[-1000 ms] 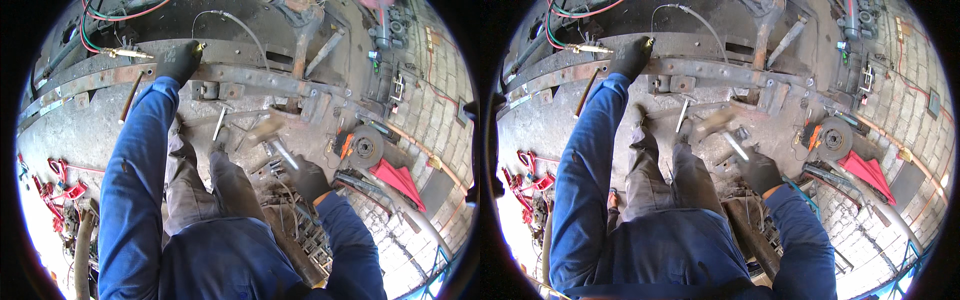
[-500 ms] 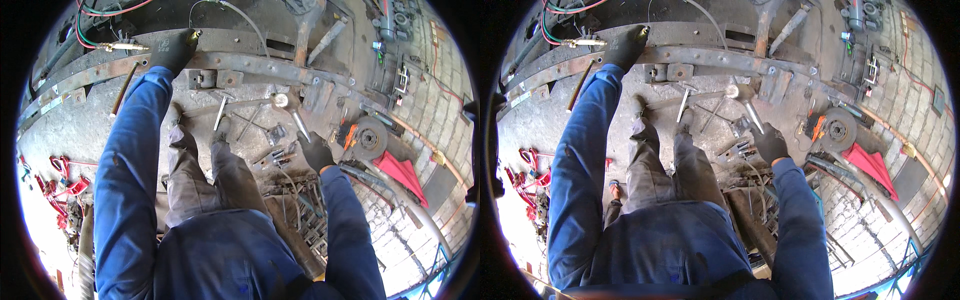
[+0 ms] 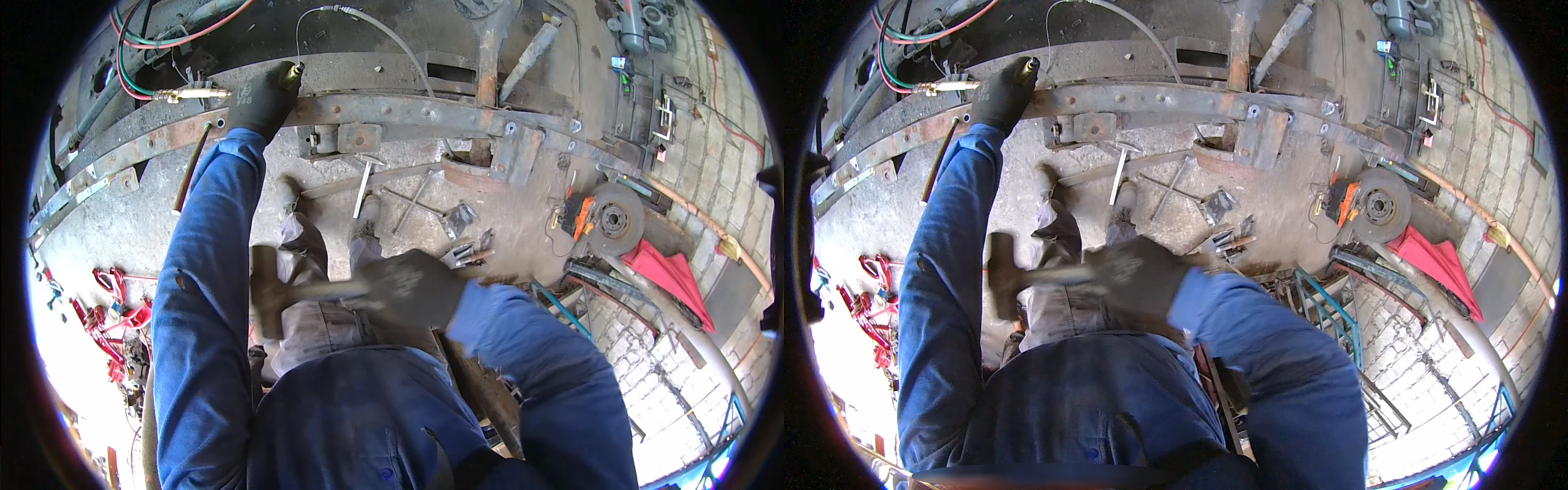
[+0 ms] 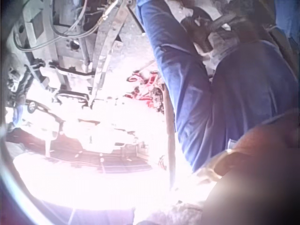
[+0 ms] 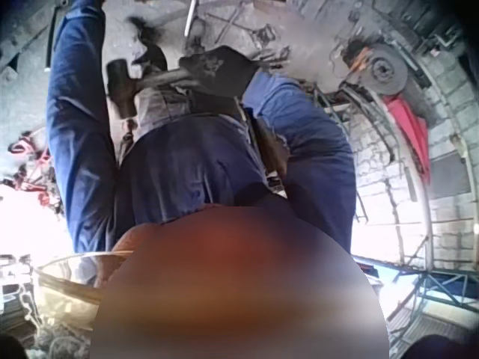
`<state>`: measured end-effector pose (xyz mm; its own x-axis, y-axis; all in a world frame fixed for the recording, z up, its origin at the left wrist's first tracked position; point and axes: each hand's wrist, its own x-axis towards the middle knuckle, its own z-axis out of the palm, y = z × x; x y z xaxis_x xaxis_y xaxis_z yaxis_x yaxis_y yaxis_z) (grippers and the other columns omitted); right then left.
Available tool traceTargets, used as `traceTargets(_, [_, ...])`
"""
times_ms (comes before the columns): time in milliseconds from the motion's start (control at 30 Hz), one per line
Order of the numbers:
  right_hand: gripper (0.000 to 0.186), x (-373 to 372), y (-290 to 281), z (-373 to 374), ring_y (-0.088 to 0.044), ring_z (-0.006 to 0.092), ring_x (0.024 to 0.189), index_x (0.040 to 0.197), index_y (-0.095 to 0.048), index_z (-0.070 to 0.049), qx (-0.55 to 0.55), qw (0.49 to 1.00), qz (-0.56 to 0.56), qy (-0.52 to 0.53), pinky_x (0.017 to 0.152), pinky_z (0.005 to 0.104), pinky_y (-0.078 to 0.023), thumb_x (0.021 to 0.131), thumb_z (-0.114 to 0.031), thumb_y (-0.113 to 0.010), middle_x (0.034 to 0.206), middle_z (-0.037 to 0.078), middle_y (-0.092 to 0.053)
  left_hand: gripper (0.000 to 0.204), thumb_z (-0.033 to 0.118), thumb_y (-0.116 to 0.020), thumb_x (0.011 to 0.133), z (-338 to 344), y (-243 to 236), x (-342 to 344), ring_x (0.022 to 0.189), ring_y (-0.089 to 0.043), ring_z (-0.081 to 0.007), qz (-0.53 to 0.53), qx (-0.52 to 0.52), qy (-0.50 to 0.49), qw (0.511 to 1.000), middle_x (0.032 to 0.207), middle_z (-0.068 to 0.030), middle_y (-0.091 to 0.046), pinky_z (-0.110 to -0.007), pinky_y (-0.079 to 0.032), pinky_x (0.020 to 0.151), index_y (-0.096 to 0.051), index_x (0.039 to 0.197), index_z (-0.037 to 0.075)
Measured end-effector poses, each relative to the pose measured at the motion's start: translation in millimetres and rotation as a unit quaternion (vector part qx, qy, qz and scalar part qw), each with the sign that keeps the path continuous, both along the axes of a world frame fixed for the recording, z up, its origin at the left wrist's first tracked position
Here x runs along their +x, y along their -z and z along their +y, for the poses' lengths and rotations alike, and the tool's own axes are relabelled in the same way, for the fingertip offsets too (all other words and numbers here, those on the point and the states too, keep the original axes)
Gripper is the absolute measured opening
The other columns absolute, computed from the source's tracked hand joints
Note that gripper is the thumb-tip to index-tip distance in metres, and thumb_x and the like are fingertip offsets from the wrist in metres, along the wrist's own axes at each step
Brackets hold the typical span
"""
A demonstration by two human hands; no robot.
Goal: The person uses a welding torch to heat a section of a vehicle frame, then uses a hammer to strike and adjust the metal. They reposition the frame and continue hammering different areas to align components.
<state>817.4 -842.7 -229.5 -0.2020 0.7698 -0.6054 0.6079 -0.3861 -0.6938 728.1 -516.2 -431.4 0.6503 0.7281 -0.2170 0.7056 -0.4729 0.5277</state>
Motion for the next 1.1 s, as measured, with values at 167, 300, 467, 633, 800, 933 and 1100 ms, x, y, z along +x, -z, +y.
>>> traceTargets(167, [0.033, 111, 0, -65, -0.076, 0.0357, 0.082, 0.125, -0.068, -0.006, -0.202, 0.902, -0.361, 0.123, 0.072, 0.0471, -0.061, 0.107, -0.033, -0.06, 0.089, 0.02, -0.075, 0.04, 0.045, -0.057, 0.106, -1, 3, 1, 0.104, -0.073, -0.0462, -0.007, -0.011, 0.002, 1.0, 0.113, -0.0221, -0.077, -0.055, -0.057, 0.092, -0.074, 0.131, 0.018])
traceTargets(300, [0.051, 66, 8, -102, -0.073, 0.0465, 0.09, 0.124, -0.066, -0.003, -0.133, 0.918, -0.336, 0.165, 0.078, 0.0551, -0.059, 0.103, -0.05, -0.064, 0.095, 0.026, -0.074, 0.041, 0.048, -0.056, 0.108, -2, 4, 2, 0.103, -0.074, -0.0476, 0.028, -0.009, 0.005, 1.0, 0.111, -0.0236, -0.077, -0.057, -0.058, 0.088, -0.074, 0.128, 0.017])
traceTargets(467, [0.064, 8, -3, -121, -0.069, 0.0524, 0.107, 0.117, -0.065, 0.002, -0.279, 0.875, -0.168, 0.358, 0.091, 0.0585, -0.054, 0.096, -0.059, -0.07, 0.108, 0.033, -0.072, 0.04, 0.048, -0.056, 0.107, -1, 1, 1, 0.103, -0.075, -0.0451, 0.042, -0.02, -0.007, 0.999, 0.11, -0.0221, -0.077, -0.056, -0.058, 0.088, -0.073, 0.129, 0.02])
traceTargets(633, [0.056, -42, -26, -155, -0.068, 0.0525, 0.102, 0.115, -0.066, 0.003, -0.261, 0.838, -0.094, 0.469, 0.09, 0.0565, -0.055, 0.093, -0.048, -0.073, 0.107, 0.032, -0.071, 0.042, 0.052, -0.053, 0.108, 1, 2, 1, 0.105, -0.074, -0.0455, 0.053, 0.002, -0.007, 0.999, 0.111, -0.0222, -0.077, -0.056, -0.057, 0.088, -0.073, 0.129, 0.022])
traceTargets(800, [0.038, -68, -52, -214, -0.069, 0.0302, 0.073, 0.107, -0.068, 0.0, -0.249, 0.764, 0.006, 0.595, 0.068, 0.0458, -0.055, 0.097, -0.036, -0.073, 0.084, 0.018, -0.068, 0.048, 0.057, -0.052, 0.107, 6, 6, 2, 0.106, -0.074, -0.0451, 0.016, 0.035, 0.004, 0.999, 0.115, -0.0225, -0.077, -0.055, -0.057, 0.089, -0.075, 0.125, 0.018])
traceTargets(933, [0.027, -43, -55, -257, -0.054, 0.0111, 0.055, 0.095, -0.066, -0.002, -0.223, 0.701, -0.076, 0.673, 0.053, 0.0337, -0.045, 0.101, -0.028, -0.073, 0.068, 0.003, -0.06, 0.038, 0.042, -0.06, 0.108, -4, -8, 16, 0.104, -0.074, -0.0449, 0.008, 0.092, 0.009, 0.996, 0.113, -0.0217, -0.078, -0.053, -0.057, 0.09, -0.077, 0.123, 0.011])
traceTargets(1100, [0.025, 23, -25, -308, -0.057, 0.0137, 0.053, 0.105, -0.068, -0.007, -0.218, 0.6, 0.048, 0.768, 0.048, 0.0366, -0.047, 0.101, -0.032, -0.07, 0.068, 0.001, -0.058, 0.028, 0.027, -0.067, 0.105, -75, -22, 84, 0.099, -0.077, -0.0318, -0.151, 0.022, -0.045, 0.987, 0.107, -0.0203, -0.079, -0.043, -0.057, 0.088, -0.078, 0.12, 0.006])
